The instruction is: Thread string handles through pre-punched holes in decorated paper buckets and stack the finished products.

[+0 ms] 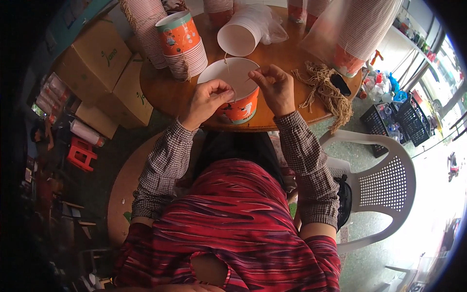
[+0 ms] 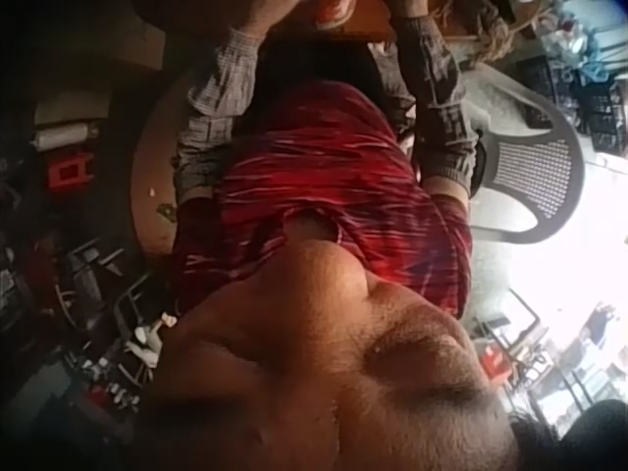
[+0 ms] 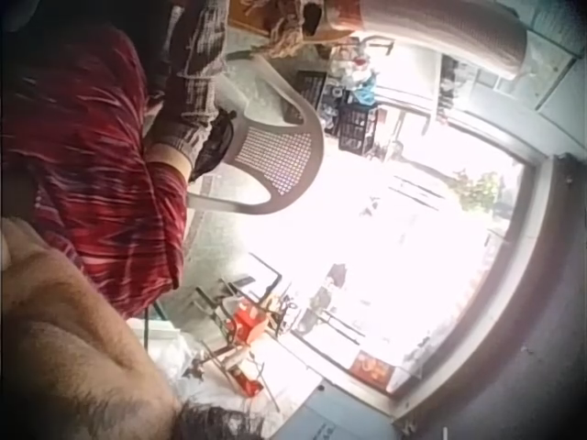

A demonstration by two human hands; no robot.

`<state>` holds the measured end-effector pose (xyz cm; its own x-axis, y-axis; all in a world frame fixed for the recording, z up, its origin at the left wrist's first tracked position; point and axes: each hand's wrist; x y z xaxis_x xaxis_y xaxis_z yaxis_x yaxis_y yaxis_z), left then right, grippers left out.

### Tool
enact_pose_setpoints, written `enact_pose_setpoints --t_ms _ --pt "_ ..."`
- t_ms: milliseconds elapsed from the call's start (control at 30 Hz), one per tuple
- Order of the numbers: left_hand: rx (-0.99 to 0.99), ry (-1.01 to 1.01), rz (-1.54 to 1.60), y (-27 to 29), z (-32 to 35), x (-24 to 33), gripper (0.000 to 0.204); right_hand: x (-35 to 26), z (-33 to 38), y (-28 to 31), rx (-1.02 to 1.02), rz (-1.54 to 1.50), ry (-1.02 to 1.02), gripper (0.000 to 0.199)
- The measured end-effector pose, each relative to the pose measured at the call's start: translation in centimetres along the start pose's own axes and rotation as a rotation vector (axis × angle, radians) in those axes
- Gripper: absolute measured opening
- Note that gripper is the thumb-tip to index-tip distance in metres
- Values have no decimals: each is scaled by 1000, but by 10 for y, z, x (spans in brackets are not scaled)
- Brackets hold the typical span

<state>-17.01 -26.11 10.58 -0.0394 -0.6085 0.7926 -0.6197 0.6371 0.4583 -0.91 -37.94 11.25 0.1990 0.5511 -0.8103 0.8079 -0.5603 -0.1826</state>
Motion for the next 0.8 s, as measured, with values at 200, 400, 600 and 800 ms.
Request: enact_pose_setpoints --t_ms 200,400,600,800 --pt "137 -24 -365 4 10 20 19 -8 11 2 -51 403 299 11" --pt "-15 235 255 6 26 25 17 -16 27 -13 -274 405 312 11" --pt "85 213 663 -5 32 27 22 -7 32 -29 -268 123 183 10" --pt "50 189 443 -4 31 10 22 -2 24 -36 -239 145 228 9"
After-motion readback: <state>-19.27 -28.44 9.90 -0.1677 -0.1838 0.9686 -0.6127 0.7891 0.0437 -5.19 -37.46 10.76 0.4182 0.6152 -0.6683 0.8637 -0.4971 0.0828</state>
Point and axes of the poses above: each hand's wrist, its own z-axis away from the middle knuckle, its own y-axis out of the back of the hand, x = y × z, and after that the axes turned 14 degrees about -z, right-handed
